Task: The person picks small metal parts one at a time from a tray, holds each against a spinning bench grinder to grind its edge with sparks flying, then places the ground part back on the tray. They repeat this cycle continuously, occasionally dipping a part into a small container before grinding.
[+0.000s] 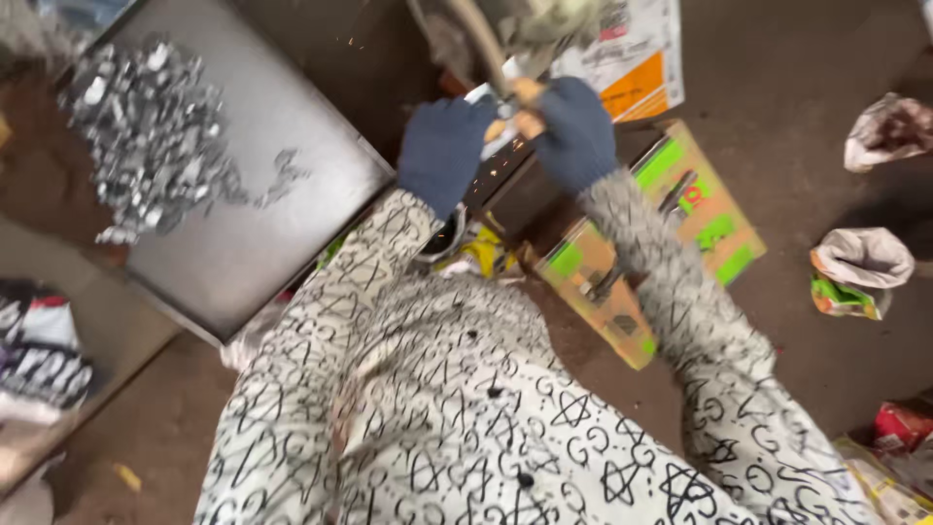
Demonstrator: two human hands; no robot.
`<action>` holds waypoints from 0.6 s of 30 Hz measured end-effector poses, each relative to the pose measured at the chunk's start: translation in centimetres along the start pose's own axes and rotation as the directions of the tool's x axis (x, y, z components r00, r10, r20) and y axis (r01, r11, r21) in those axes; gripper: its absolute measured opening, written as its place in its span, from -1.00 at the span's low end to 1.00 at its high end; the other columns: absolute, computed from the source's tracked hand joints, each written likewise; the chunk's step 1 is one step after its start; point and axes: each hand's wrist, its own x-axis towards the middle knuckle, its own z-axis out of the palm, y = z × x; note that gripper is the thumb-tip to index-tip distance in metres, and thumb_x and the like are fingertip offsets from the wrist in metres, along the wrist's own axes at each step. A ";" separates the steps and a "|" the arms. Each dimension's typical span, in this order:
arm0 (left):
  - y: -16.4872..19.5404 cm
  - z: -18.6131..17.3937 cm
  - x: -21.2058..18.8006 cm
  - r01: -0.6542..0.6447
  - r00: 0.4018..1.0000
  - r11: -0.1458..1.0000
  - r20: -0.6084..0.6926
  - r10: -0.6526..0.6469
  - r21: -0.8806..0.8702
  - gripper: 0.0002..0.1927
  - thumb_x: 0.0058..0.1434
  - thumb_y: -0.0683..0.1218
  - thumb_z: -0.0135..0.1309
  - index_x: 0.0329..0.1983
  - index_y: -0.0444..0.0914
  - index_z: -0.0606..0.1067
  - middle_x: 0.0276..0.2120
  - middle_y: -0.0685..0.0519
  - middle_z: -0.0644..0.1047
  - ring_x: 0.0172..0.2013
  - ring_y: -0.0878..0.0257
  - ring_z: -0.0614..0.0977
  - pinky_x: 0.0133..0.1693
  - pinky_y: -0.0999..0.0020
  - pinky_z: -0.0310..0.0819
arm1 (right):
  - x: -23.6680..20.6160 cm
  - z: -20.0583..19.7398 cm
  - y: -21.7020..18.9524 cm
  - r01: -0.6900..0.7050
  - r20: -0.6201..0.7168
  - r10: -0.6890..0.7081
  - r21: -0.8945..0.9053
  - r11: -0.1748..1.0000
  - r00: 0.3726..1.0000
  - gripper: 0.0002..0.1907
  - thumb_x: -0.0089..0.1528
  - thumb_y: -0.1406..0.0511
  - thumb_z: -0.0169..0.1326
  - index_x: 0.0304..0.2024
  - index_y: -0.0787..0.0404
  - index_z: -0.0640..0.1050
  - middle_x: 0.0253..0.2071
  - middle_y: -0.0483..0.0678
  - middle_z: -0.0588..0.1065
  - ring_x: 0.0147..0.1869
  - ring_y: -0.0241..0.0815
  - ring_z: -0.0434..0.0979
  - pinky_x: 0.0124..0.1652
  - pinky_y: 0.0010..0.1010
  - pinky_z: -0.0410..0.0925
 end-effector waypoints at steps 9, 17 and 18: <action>-11.5 -4.6 -7.7 0.335 0.887 0.930 -0.385 -0.256 0.154 -0.46 0.11 -0.03 0.17 0.15 -0.35 0.48 -0.05 -0.19 0.58 -0.05 -0.12 0.60 0.00 -0.01 0.47 | -12.4 11.9 -7.9 -0.362 0.668 0.418 0.711 -0.603 0.616 -0.66 0.45 0.14 0.10 0.07 0.28 0.52 -0.45 -0.25 0.42 -0.47 -0.46 0.37 -0.50 -0.61 0.24; -9.3 -1.8 -8.8 0.336 0.882 0.861 -0.193 -0.430 -0.383 -0.69 0.34 -0.13 0.12 0.13 -0.25 0.49 -0.03 -0.09 0.52 -0.03 0.00 0.56 -0.02 0.07 0.47 | -7.9 9.8 -11.3 -0.295 0.061 0.289 0.216 0.931 0.955 -0.67 0.29 0.19 0.23 0.03 0.21 0.56 -0.22 0.02 0.59 -0.22 -0.08 0.64 -0.25 -0.32 0.45; -7.0 -1.8 -8.4 0.213 0.894 0.739 -0.177 -0.411 -0.639 -0.65 0.33 -0.19 0.08 0.18 -0.31 0.45 0.03 -0.11 0.49 0.02 0.07 0.55 0.03 0.16 0.48 | -6.7 8.9 -10.8 -0.247 0.050 0.244 0.059 0.967 0.968 -0.64 0.22 0.20 0.24 0.02 0.20 0.54 -0.21 0.04 0.58 -0.20 -0.01 0.63 -0.25 -0.27 0.45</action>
